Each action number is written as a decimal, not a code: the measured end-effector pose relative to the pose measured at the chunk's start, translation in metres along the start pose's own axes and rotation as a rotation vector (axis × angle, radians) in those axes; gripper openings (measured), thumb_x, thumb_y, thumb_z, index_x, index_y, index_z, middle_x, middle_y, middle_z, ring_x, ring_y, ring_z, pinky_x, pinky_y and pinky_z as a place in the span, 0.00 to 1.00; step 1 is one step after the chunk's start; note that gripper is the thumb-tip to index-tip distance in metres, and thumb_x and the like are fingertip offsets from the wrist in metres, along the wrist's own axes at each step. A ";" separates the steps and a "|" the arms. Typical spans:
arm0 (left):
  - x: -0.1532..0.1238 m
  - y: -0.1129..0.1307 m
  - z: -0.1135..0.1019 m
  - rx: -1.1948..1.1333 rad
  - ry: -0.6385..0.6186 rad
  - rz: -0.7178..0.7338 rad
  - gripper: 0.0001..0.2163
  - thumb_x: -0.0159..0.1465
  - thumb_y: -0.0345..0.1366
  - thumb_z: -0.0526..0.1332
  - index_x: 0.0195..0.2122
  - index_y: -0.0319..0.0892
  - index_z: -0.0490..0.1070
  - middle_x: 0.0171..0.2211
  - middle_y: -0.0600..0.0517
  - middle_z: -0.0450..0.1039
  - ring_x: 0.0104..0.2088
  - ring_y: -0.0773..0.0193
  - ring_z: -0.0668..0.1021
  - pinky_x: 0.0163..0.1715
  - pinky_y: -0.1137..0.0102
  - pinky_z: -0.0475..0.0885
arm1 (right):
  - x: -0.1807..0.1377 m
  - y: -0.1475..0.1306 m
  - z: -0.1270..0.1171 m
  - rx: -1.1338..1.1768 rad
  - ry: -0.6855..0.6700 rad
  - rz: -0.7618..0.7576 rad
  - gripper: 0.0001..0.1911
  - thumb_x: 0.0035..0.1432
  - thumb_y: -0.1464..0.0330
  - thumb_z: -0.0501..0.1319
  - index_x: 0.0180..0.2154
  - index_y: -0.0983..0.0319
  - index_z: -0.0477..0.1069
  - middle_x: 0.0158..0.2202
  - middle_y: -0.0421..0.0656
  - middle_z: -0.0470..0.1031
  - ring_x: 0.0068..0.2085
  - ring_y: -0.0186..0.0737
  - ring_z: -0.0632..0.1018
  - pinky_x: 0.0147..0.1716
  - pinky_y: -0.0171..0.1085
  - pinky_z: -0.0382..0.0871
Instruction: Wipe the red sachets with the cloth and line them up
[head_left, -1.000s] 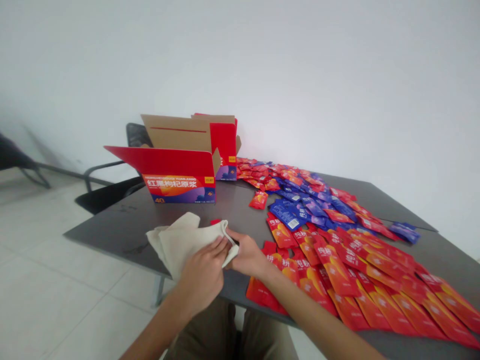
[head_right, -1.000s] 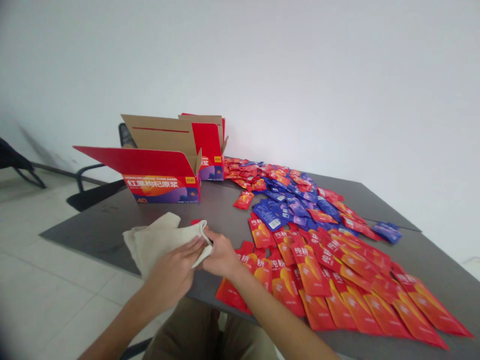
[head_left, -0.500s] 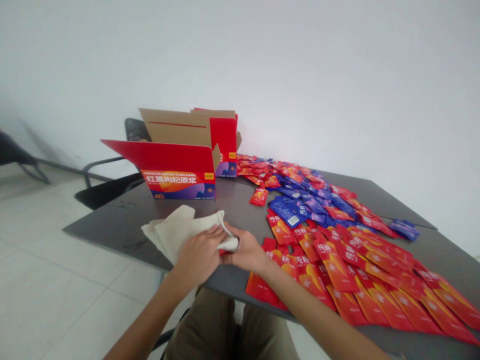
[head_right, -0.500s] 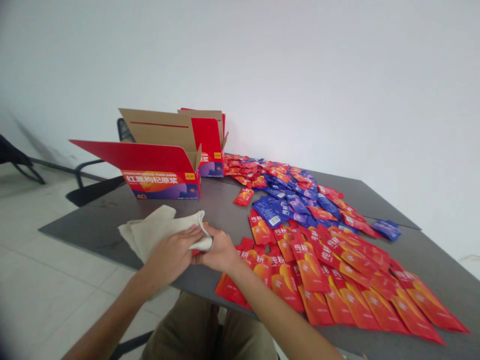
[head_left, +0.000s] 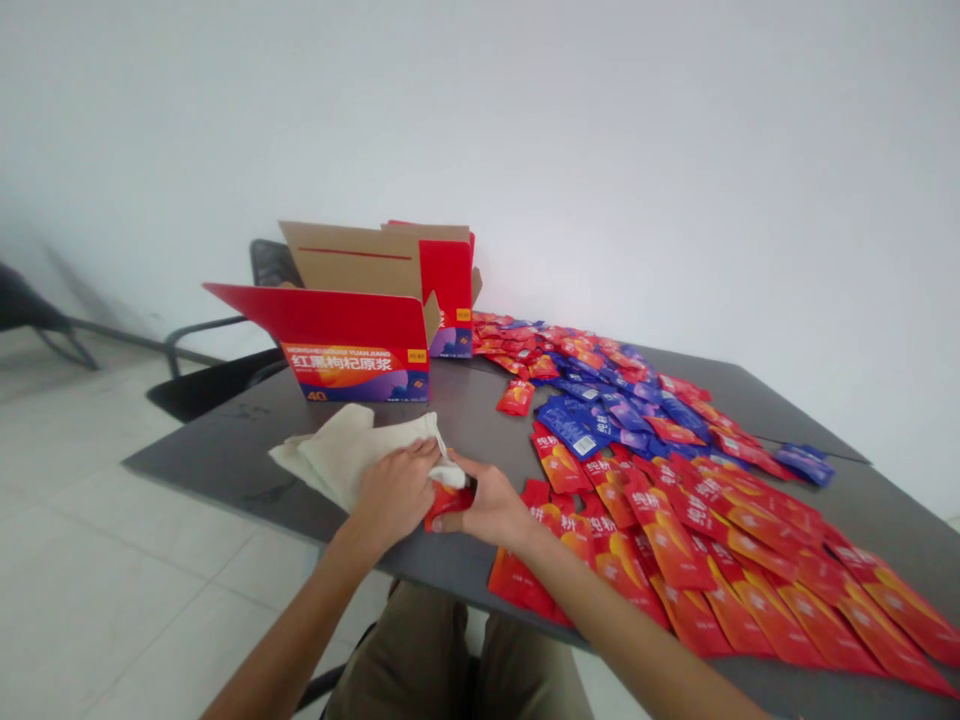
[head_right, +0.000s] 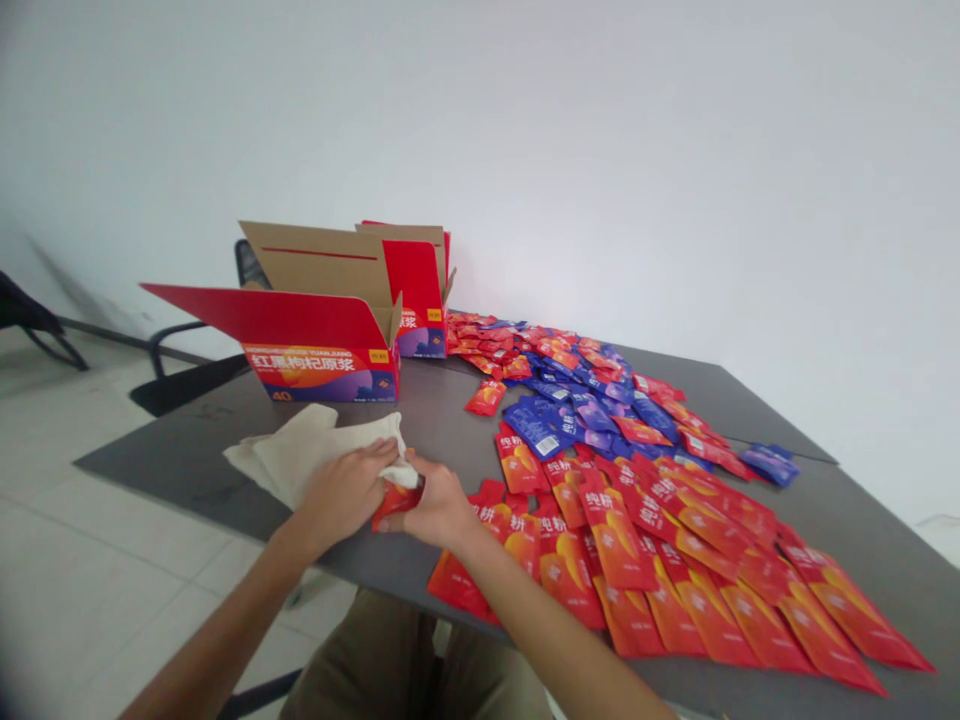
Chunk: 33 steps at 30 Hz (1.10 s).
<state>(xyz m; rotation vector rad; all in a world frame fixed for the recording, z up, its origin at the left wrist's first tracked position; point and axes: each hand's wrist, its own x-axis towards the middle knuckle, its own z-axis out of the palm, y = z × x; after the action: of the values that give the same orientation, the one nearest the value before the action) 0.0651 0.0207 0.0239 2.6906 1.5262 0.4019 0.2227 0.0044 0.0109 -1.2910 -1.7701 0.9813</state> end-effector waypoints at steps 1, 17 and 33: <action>0.001 0.000 0.001 0.015 0.002 -0.004 0.25 0.57 0.22 0.49 0.56 0.31 0.67 0.58 0.39 0.68 0.58 0.55 0.71 0.58 0.60 0.66 | 0.000 0.000 0.000 0.002 0.005 0.008 0.39 0.35 0.69 0.70 0.55 0.60 0.69 0.46 0.39 0.77 0.47 0.48 0.76 0.51 0.43 0.68; -0.016 0.002 0.006 -0.016 -0.018 0.147 0.26 0.55 0.22 0.50 0.56 0.36 0.67 0.59 0.43 0.67 0.61 0.60 0.68 0.62 0.63 0.61 | 0.000 0.001 0.002 0.007 -0.009 -0.016 0.36 0.35 0.69 0.71 0.51 0.59 0.72 0.39 0.37 0.79 0.39 0.43 0.78 0.41 0.39 0.72; -0.022 0.006 0.002 -0.045 -0.006 0.118 0.26 0.57 0.22 0.50 0.57 0.39 0.67 0.59 0.45 0.67 0.61 0.60 0.67 0.61 0.63 0.62 | -0.002 -0.002 0.001 -0.016 -0.022 -0.034 0.35 0.35 0.69 0.71 0.50 0.59 0.72 0.38 0.35 0.78 0.38 0.41 0.77 0.42 0.37 0.71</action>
<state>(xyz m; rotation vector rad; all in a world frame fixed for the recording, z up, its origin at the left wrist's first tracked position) 0.0597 -0.0005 0.0183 2.7528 1.3444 0.4259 0.2216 0.0023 0.0121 -1.2604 -1.8142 0.9677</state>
